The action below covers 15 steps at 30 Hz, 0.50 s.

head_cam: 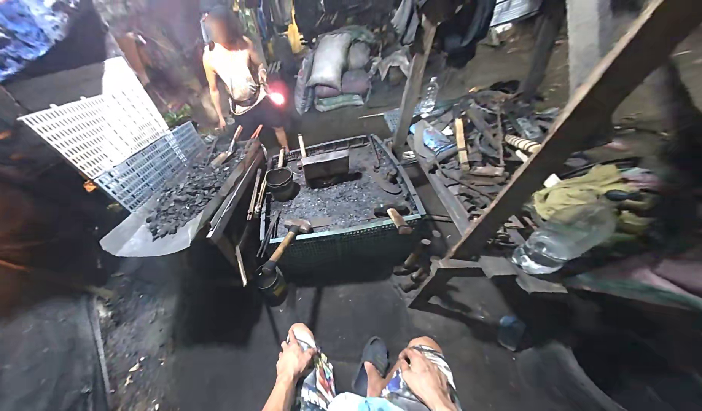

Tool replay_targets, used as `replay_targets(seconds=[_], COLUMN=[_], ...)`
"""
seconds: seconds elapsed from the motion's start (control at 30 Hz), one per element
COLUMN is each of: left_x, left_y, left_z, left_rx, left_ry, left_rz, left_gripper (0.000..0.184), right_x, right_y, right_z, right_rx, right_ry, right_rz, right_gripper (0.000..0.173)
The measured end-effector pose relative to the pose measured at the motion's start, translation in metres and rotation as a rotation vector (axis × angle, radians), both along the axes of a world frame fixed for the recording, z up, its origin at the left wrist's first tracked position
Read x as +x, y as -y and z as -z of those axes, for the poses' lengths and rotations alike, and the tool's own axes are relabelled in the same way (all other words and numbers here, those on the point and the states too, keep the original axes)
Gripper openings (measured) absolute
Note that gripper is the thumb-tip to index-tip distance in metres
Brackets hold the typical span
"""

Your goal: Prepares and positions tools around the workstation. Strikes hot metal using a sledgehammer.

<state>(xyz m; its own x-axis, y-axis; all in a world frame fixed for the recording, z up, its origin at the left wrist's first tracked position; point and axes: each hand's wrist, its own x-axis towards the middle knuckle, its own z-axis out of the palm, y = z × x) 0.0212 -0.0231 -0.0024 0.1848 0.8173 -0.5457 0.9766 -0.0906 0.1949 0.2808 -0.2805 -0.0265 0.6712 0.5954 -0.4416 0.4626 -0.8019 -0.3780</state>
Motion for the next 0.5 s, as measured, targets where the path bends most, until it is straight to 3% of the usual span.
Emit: replay_targets(seconds=[0.27,0.4,0.5], left_x=[-0.009,-0.018,-0.021], left_y=[0.005,0.003,-0.002], left_z=[0.005,0.002,-0.024], left_rx=[0.006,0.041,0.052], left_ry=[0.068,0.25,0.328], left_rz=[0.005,-0.013,-0.044], left_gripper=[0.119,0.105,0.095], right_x=[-0.001,-0.002,-0.002], right_y=[0.005,0.006,0.011], right_z=[0.006,0.004,-0.004], right_rx=[0.075,0.144,0.171], right_ry=[-0.012,-0.01,-0.015], right_rz=[0.029,0.047,0.065], right_gripper=[0.03,0.032,0.032])
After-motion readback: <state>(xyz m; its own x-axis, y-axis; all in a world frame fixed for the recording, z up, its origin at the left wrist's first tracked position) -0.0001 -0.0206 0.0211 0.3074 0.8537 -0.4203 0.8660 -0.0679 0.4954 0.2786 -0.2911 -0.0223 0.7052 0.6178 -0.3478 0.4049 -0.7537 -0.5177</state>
